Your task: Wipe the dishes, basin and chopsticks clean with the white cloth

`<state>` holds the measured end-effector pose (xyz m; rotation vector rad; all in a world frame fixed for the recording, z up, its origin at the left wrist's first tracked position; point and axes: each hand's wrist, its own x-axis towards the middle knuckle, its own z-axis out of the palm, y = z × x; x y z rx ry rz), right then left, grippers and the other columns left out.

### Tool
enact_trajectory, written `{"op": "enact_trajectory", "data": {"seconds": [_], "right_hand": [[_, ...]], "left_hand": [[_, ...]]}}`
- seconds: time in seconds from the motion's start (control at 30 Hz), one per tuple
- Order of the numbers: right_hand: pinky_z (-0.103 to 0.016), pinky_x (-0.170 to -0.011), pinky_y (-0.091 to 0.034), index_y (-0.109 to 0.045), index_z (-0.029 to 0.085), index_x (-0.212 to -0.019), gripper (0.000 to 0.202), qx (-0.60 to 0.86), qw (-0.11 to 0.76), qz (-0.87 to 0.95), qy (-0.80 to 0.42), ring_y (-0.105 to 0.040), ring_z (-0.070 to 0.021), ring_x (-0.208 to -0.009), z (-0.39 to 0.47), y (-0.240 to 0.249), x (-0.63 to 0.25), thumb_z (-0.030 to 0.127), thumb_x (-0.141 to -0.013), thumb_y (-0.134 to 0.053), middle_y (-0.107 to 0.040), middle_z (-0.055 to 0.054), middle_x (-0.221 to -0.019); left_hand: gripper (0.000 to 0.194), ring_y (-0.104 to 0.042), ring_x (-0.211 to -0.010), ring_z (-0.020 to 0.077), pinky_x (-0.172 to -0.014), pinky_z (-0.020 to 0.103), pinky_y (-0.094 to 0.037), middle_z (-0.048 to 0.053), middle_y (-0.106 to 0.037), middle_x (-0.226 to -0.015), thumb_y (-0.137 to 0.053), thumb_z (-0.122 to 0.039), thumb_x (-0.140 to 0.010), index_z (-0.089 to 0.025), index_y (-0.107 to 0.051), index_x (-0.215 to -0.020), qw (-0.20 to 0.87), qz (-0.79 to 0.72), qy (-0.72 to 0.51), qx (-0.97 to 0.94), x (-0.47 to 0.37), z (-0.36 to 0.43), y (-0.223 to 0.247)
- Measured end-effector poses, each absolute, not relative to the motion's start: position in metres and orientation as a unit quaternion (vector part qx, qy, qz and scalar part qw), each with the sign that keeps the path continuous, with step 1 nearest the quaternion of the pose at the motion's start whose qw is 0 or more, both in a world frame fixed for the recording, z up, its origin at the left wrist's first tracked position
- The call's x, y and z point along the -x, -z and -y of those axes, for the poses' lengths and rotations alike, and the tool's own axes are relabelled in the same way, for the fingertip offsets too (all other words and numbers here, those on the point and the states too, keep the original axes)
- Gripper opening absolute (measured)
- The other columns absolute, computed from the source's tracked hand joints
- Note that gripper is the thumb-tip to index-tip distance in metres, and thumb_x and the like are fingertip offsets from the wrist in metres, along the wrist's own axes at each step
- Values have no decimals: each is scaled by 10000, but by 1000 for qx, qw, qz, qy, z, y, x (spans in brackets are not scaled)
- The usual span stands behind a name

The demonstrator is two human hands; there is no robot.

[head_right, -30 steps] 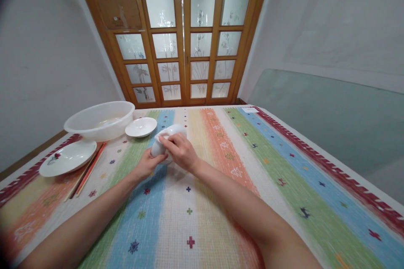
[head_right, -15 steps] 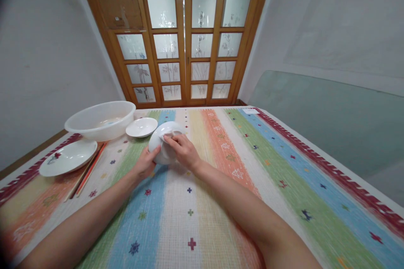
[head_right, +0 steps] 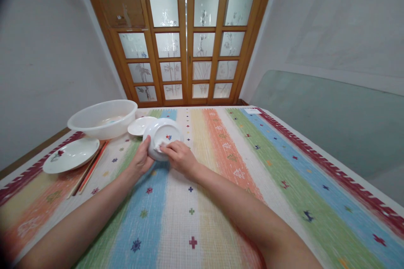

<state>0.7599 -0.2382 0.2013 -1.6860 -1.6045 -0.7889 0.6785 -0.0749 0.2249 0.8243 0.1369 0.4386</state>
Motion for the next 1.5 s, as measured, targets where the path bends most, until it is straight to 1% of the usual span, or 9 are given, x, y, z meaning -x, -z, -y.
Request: {"op": "enact_trajectory", "data": {"seconds": [0.17,0.4,0.63,0.7,0.83,0.93,1.13,1.37,1.5], "right_hand": [[-383,-809,-515,-661,195,-1272,389,704,311,523,367,-566,-234,-909,252,-211,-788,57,-944,-505,-636,-96,-955],[-398,-890,-522,-561,231,-1406,432,674,327,569,339,-573,-242,-1004,242,-211,-770,116,-999,-474,-647,-105,-1099],[-391,-846,-497,-643,199,-1055,230,693,295,596,278,-547,-247,-946,247,-197,-778,104,-876,-534,-627,-89,-997],[-410,-855,-490,-634,196,-1024,203,720,332,536,291,-542,-259,-954,251,-198,-786,121,-882,-510,-605,-97,-973],[-445,-906,-498,-605,193,-1083,229,734,490,381,274,-567,-265,-1011,253,-207,-791,152,-909,-460,-601,-102,-1031],[-483,-989,-488,-608,199,-1191,272,737,525,341,255,-565,-272,-1099,252,-216,-787,237,-952,-484,-594,-113,-1126],[-527,-1169,-396,-492,217,-1454,441,719,492,415,262,-480,-267,-1356,257,-226,-781,364,-1054,-382,-531,-122,-1440],[-539,-1226,-341,-387,236,-1578,531,695,356,552,292,-372,-266,-1487,258,-234,-766,351,-1059,-396,-432,-93,-1585],[-518,-1247,-315,-347,239,-1604,548,677,303,603,294,-312,-250,-1522,256,-236,-763,333,-1066,-398,-393,-78,-1614]], "left_hand": [[478,-687,-1146,284,-1009,393,-563,103,-751,-1166,-758,-368,-872,-150,-642,-1281,897,-80,-217,-378,-680,73,-224],[366,-716,-1086,278,-1008,360,-561,110,-772,-1073,-799,-299,-825,-120,-707,-1131,904,-88,-176,-378,-679,86,-212],[391,-719,-1074,288,-981,384,-574,100,-773,-1051,-787,-321,-834,-129,-685,-1159,906,-92,-212,-354,-681,80,-213],[393,-707,-1111,298,-1000,397,-568,103,-771,-1083,-781,-336,-843,-143,-685,-1172,907,-96,-208,-353,-681,79,-213],[408,-683,-1166,304,-1046,397,-540,113,-765,-1118,-793,-364,-832,-149,-701,-1167,899,-100,-194,-378,-680,83,-209],[435,-679,-1168,305,-1052,397,-532,125,-766,-1107,-812,-380,-812,-128,-711,-1152,889,-99,-183,-409,-676,88,-208],[507,-698,-1094,319,-972,399,-561,140,-770,-1052,-843,-420,-756,-98,-718,-1127,869,-101,-145,-462,-668,96,-212],[523,-721,-945,293,-836,349,-576,127,-773,-976,-852,-468,-736,-95,-731,-1083,854,-84,-135,-495,-666,105,-211],[536,-725,-957,288,-868,360,-576,122,-772,-1012,-855,-459,-736,-106,-728,-1119,856,-79,-144,-490,-666,107,-211]]}}
